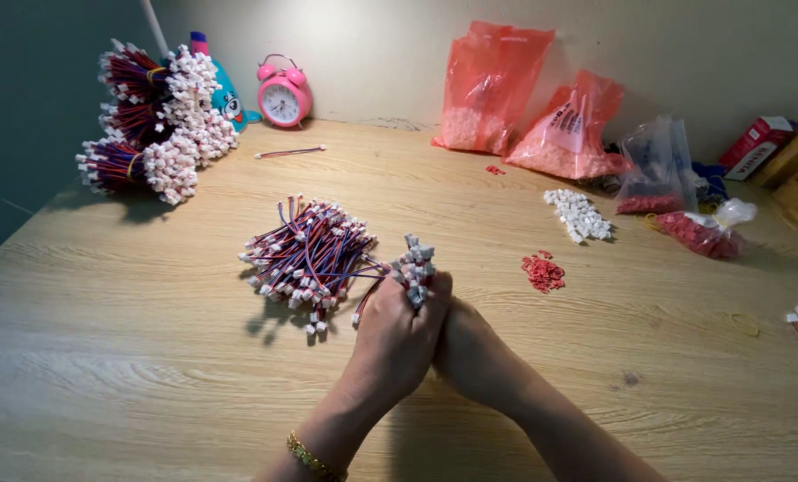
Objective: Bundling small electronic wire connectors and securing them with a rubber band
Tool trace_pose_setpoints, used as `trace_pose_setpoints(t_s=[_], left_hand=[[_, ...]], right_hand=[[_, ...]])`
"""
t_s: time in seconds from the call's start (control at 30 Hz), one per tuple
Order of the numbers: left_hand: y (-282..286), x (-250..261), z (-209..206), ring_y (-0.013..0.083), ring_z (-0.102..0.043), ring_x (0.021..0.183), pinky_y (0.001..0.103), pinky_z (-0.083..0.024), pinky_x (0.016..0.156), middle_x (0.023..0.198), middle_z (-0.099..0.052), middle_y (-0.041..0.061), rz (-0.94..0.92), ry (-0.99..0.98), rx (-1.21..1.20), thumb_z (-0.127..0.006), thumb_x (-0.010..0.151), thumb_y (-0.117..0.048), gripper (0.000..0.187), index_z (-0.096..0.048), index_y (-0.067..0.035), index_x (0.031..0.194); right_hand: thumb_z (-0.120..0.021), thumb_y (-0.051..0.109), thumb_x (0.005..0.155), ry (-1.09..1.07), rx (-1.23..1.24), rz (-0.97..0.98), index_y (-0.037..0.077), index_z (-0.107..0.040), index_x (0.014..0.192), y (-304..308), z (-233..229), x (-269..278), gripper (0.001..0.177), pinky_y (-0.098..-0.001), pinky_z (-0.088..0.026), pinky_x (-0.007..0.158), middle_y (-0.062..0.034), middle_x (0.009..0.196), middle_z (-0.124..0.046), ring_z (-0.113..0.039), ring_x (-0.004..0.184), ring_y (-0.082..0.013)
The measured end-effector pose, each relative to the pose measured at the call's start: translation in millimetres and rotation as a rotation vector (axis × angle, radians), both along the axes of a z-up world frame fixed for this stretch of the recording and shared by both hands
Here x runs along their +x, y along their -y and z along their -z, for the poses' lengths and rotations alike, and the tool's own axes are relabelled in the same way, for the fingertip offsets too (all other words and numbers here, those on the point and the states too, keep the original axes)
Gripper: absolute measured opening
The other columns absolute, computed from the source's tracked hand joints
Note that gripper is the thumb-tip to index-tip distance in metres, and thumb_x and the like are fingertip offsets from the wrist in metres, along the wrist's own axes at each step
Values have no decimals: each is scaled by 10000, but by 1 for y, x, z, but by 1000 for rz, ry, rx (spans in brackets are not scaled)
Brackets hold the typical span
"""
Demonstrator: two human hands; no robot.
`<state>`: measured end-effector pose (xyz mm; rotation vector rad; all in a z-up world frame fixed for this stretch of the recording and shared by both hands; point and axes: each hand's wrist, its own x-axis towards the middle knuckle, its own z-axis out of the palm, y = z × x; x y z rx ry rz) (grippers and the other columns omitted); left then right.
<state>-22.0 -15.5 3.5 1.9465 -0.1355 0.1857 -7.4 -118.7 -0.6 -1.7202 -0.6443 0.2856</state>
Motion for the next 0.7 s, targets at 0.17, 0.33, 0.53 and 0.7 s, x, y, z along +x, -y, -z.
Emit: trace_pose_setpoints(t_s=[0.17, 0.33, 0.53, 0.7], left_hand=[[-18, -11, 2, 211, -693, 896, 310, -513, 773, 986, -752, 153, 47, -267, -625, -484, 881, -442, 503, -715, -7, 984], [-32, -17, 20, 255, -690, 643, 476, -605, 765, 644, -601, 67, 181, -482, -1334, -600, 908, -390, 312, -613, -79, 894], [-29, -38, 34, 104, -402, 469, 314, -491, 493, 627, -351, -42, 617, -591, -1313, -666, 763, -503, 518, -534, -132, 1098], [-26, -43, 24, 169, -481, 456, 393, -557, 500, 608, -401, 57, 577, -636, -1193, -664, 880, -160, 285, -566, -13, 1103]], right_hand=[[-711, 337, 809, 226, -467, -38, 116, -600, 1207, 33, -36, -26, 469, -287, -441, 872, -44, 1194, -665, -631, 1049, -155], [-710, 113, 819, -100, -169, 148, 4, -723, 1082, 44, -63, -9, 285, -245, -529, 755, -53, 913, -764, -644, 835, -95], [-337, 411, 999, 632, -68, 246, 62, -577, 1229, 13, -94, 11, 483, -371, -437, 1060, -121, 1285, -628, -568, 1249, -228], [-312, 438, 977, 325, -303, -386, 46, -567, 1293, 13, -66, 28, 565, -356, -374, 1094, -112, 1364, -591, -530, 1291, -203]])
